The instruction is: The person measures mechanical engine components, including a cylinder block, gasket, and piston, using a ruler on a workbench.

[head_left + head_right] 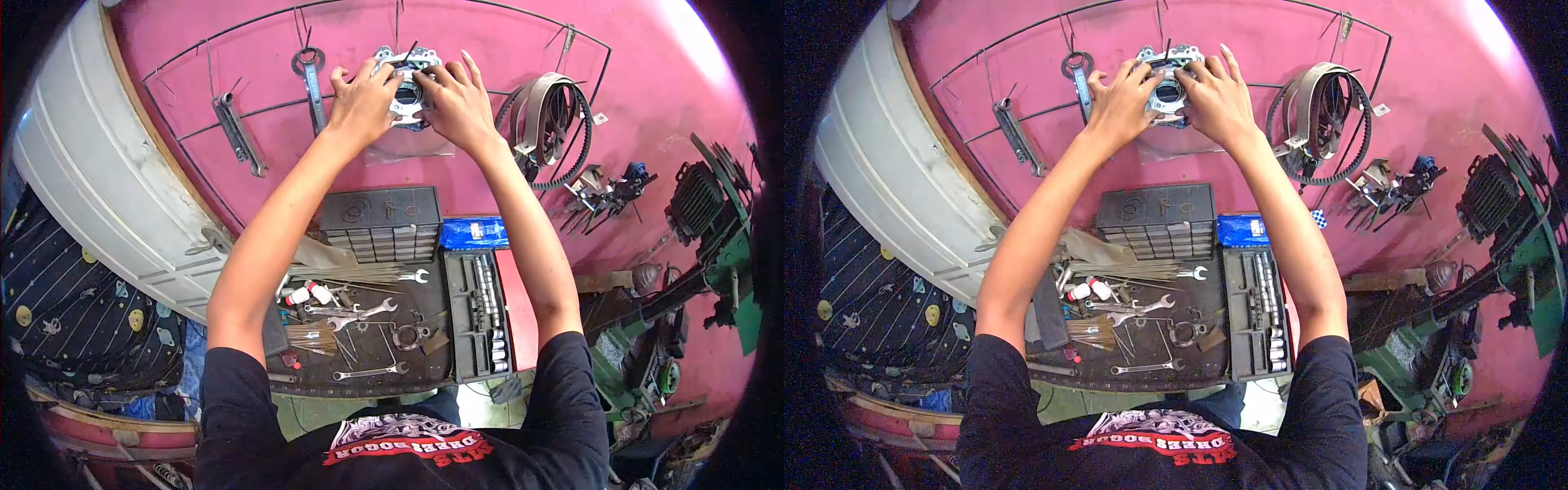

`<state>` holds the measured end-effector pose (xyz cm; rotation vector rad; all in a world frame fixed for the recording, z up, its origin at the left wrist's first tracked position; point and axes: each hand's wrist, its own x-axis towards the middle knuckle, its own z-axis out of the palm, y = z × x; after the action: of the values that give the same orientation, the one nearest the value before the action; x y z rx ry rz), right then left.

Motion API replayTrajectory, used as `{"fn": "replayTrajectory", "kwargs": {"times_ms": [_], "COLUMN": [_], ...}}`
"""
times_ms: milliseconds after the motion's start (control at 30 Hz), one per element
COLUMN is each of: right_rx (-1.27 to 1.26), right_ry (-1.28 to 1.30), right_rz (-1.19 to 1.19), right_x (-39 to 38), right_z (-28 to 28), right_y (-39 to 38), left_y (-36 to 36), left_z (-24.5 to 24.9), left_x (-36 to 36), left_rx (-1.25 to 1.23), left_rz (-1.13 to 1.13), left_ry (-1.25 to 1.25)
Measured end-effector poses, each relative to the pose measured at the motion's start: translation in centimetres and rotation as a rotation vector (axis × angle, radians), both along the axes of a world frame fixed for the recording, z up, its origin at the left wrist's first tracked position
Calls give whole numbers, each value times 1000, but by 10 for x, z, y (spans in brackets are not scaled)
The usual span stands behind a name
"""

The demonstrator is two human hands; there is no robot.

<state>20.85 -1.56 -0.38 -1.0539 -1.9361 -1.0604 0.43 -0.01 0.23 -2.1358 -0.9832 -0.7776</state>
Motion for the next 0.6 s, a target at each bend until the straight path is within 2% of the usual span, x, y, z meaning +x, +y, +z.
{"fn": "replayTrajectory", "kwargs": {"times_ms": [233, 333, 400, 567, 600], "right_rx": [-16, -86, -15, -97, 7], "right_ry": [-11, -22, -39, -7, -28], "right_rz": [-35, -93, -84, -114, -98], "right_x": [-6, -5, -5, -6, -7], "right_z": [-1, -3, -4, -8, -7], "right_y": [-1, -2, 2, -3, -4], "left_y": [9, 10, 11, 11, 18], "left_z": [-11, -15, -16, -15, -20], "left_x": [-1, -3, -2, -3, -2], "left_rx": [61, 85, 91, 87, 221], "left_rz": [25, -30, -30, -19, -46], "left_ry": [20, -16, -18, 5, -42]}}
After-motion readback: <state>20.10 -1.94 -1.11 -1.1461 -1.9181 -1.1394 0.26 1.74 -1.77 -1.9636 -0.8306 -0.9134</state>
